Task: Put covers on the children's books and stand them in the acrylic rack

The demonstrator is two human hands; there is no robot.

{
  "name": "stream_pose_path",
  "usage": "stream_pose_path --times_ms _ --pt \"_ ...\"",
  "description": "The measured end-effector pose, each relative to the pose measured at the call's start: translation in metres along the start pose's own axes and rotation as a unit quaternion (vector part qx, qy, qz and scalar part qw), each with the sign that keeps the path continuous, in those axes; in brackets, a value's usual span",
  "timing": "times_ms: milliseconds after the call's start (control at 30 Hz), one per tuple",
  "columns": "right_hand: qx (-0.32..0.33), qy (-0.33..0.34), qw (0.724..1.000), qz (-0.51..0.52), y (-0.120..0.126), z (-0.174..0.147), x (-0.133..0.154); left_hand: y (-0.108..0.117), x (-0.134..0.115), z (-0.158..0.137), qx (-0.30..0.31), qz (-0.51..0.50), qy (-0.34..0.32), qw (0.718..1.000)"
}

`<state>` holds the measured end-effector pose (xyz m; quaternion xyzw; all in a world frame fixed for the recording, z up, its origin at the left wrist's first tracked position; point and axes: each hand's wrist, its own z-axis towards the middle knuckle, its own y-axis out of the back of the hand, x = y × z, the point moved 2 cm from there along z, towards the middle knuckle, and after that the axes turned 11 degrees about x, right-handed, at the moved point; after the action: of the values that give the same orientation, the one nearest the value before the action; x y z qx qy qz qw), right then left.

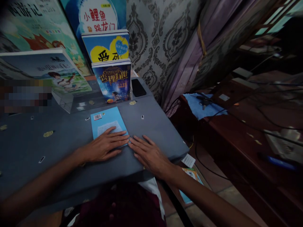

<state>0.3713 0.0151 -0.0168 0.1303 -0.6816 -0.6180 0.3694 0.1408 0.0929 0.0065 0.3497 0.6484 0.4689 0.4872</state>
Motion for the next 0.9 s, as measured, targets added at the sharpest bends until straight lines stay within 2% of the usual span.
stream_pose_path --times_ms 233,433,900 --pt "0.009 0.002 1.000 -0.017 0.001 0.001 0.001 -0.003 -0.008 -0.022 0.007 0.035 -0.001 0.999" --pt "-0.011 0.008 1.000 -0.018 -0.001 0.001 0.001 -0.008 -0.016 -0.051 -0.016 0.048 0.007 0.999" --pt "-0.004 0.001 1.000 -0.013 0.001 0.002 0.001 -0.013 -0.019 -0.108 -0.062 0.034 0.048 0.996"
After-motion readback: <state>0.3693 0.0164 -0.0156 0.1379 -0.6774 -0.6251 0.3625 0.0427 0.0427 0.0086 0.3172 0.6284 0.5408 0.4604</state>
